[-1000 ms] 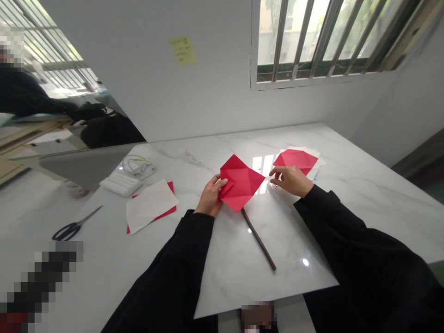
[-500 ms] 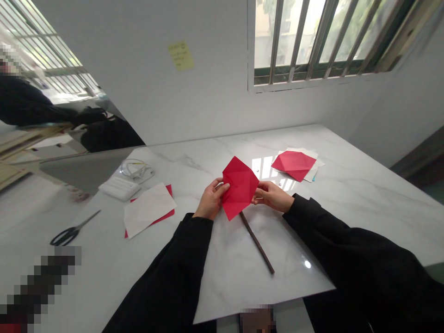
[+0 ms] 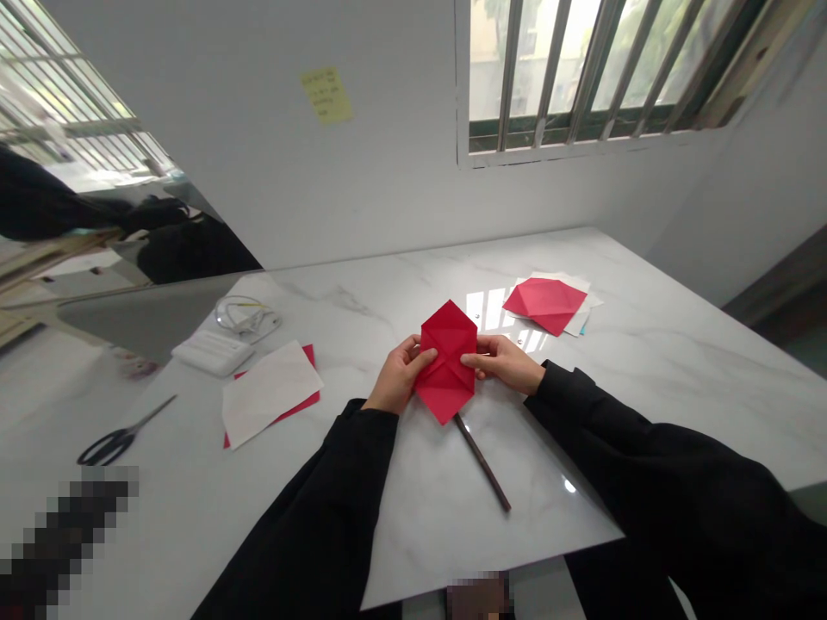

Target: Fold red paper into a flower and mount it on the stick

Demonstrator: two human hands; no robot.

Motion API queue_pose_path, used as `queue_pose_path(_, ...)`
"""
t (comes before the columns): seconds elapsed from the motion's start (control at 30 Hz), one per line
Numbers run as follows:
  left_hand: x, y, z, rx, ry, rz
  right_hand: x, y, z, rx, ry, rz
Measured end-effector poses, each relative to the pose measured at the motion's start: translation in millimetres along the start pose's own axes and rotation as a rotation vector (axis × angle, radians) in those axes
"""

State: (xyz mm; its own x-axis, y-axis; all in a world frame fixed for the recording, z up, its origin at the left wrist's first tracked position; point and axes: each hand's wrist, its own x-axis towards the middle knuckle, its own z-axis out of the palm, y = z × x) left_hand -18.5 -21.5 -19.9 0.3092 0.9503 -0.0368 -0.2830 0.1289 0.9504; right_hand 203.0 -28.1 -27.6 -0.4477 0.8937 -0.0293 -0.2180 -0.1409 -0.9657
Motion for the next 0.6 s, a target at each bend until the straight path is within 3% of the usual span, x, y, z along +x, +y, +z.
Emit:
queue_pose_path(0.4, -4.1, -1.7, 6.2, 0.081, -0.049, -0.025, 0.8, 9.9, 1.7, -0.208, 0.051, -0.009)
queue_pose_path(0.6, -4.8, -1.1, 7.2, 0.094, -0.044, -0.041, 0.0, 8.6, 6.3, -0.104, 0.066, -0.034)
